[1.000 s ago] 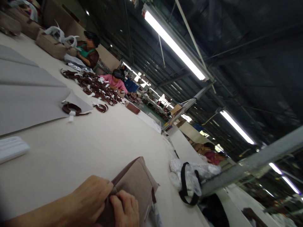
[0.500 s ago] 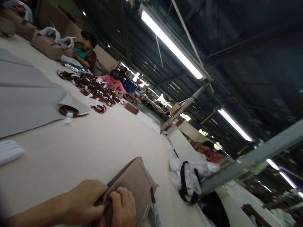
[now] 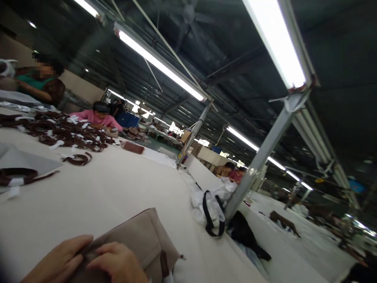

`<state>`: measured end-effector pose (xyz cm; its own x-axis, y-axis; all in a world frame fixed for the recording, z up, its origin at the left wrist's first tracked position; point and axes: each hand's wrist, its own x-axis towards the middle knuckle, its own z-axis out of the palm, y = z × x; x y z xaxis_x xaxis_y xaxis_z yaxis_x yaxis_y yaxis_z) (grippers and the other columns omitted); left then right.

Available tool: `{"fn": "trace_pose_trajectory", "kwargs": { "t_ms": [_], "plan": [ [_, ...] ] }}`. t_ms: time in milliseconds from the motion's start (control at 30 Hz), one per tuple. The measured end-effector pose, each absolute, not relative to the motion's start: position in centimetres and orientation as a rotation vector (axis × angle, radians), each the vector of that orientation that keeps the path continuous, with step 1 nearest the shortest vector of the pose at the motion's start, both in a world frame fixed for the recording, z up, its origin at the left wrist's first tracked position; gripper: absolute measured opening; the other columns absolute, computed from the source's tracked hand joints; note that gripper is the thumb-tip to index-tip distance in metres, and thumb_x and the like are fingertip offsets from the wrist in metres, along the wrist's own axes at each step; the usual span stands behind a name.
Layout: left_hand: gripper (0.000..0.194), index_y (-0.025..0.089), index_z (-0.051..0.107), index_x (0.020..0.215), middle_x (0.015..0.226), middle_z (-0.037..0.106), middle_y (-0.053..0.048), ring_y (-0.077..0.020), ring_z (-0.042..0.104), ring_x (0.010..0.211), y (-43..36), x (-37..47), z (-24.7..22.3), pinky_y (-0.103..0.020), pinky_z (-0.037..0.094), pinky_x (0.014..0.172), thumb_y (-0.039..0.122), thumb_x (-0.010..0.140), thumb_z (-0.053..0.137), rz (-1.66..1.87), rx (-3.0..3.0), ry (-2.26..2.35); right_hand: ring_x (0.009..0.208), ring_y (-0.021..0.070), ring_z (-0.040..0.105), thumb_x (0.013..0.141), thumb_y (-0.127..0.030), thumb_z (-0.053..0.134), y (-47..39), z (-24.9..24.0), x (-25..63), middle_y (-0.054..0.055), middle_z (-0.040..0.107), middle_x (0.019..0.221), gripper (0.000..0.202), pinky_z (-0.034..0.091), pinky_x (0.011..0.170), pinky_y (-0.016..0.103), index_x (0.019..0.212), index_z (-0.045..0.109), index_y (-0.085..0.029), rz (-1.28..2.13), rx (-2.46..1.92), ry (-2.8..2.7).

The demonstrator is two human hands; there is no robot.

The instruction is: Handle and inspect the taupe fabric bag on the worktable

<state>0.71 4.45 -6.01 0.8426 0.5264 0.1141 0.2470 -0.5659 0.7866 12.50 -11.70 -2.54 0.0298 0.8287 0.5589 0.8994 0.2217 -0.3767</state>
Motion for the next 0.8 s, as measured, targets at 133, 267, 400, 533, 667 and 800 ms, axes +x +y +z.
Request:
{"fn": "trace_pose_trajectory", "kwargs": {
  "t_ms": [133, 267, 400, 533, 667, 800],
  "plan": [
    [0.015, 0.023, 0.048, 0.070, 0.077, 0.062, -0.003, -0.0242, 0.062, 0.080, 5.9, 0.2, -5.4, -0.033, 0.051, 0.067, 0.023, 0.058, 0.039, 0.356, 1.921, 0.482, 0.113, 0.0205, 0.068, 0.087, -0.015, 0.058, -13.0, 2.3, 15.3, 0.004, 0.072, 0.121, 0.031, 0.056, 0.102, 0.039, 0.112, 0.072, -0.025, -0.087, -1.852, -1.663],
    [0.018, 0.020, 0.052, 0.076, 0.079, 0.056, -0.002, -0.0229, 0.056, 0.078, 5.6, -0.5, -3.8, -0.031, 0.043, 0.062, 0.035, 0.068, 0.045, 0.255, 1.902, 0.419, 0.136, 0.0344, 0.055, 0.078, -0.020, 0.075, -11.5, 1.1, 15.6, 0.010, 0.062, 0.142, 0.047, 0.044, 0.113, 0.065, 0.123, 0.070, -0.027, -0.139, -1.916, -1.763],
    [0.019, 0.024, 0.040, 0.067, 0.069, 0.049, 0.001, -0.0206, 0.049, 0.073, 4.7, 0.1, -3.7, -0.033, 0.035, 0.067, 0.042, 0.067, 0.044, 0.417, 2.108, 0.533, 0.125, 0.0412, 0.062, 0.065, -0.034, 0.090, -9.7, -2.2, 14.3, 0.013, 0.066, 0.136, 0.079, 0.041, 0.108, 0.076, 0.138, 0.061, -0.027, -0.198, -1.855, -1.849],
    [0.015, 0.024, 0.037, 0.066, 0.068, 0.045, 0.002, -0.0195, 0.047, 0.072, 5.0, 1.0, -5.5, -0.032, 0.035, 0.067, 0.038, 0.062, 0.042, 0.485, 2.014, 0.497, 0.132, 0.0398, 0.058, 0.067, -0.038, 0.089, -10.4, -1.4, 16.0, 0.012, 0.062, 0.142, 0.080, 0.039, 0.111, 0.073, 0.141, 0.059, -0.029, -0.059, -1.817, -1.879],
    [0.034, 0.024, 0.043, 0.070, 0.070, 0.051, 0.002, -0.0209, 0.051, 0.074, 7.1, 1.4, -7.7, -0.033, 0.038, 0.069, 0.056, 0.082, 0.040, 0.568, 2.014, 0.482, 0.135, 0.0296, 0.056, 0.092, -0.041, 0.063, -13.3, 0.7, 22.5, 0.012, 0.063, 0.140, 0.044, 0.037, 0.119, 0.058, 0.131, 0.067, -0.023, 0.081, -1.943, -1.488],
    [0.046, 0.025, 0.045, 0.072, 0.070, 0.057, 0.001, -0.0229, 0.057, 0.073, 9.5, 1.9, -9.8, -0.033, 0.044, 0.070, 0.071, 0.080, 0.044, 0.723, 1.900, 0.661, 0.150, 0.0418, 0.033, 0.070, -0.095, 0.053, -16.2, -2.6, 27.2, 0.030, 0.031, 0.160, 0.129, 0.024, 0.124, 0.061, 0.156, 0.033, 0.000, 0.384, -2.074, -1.159]
  ]
}}
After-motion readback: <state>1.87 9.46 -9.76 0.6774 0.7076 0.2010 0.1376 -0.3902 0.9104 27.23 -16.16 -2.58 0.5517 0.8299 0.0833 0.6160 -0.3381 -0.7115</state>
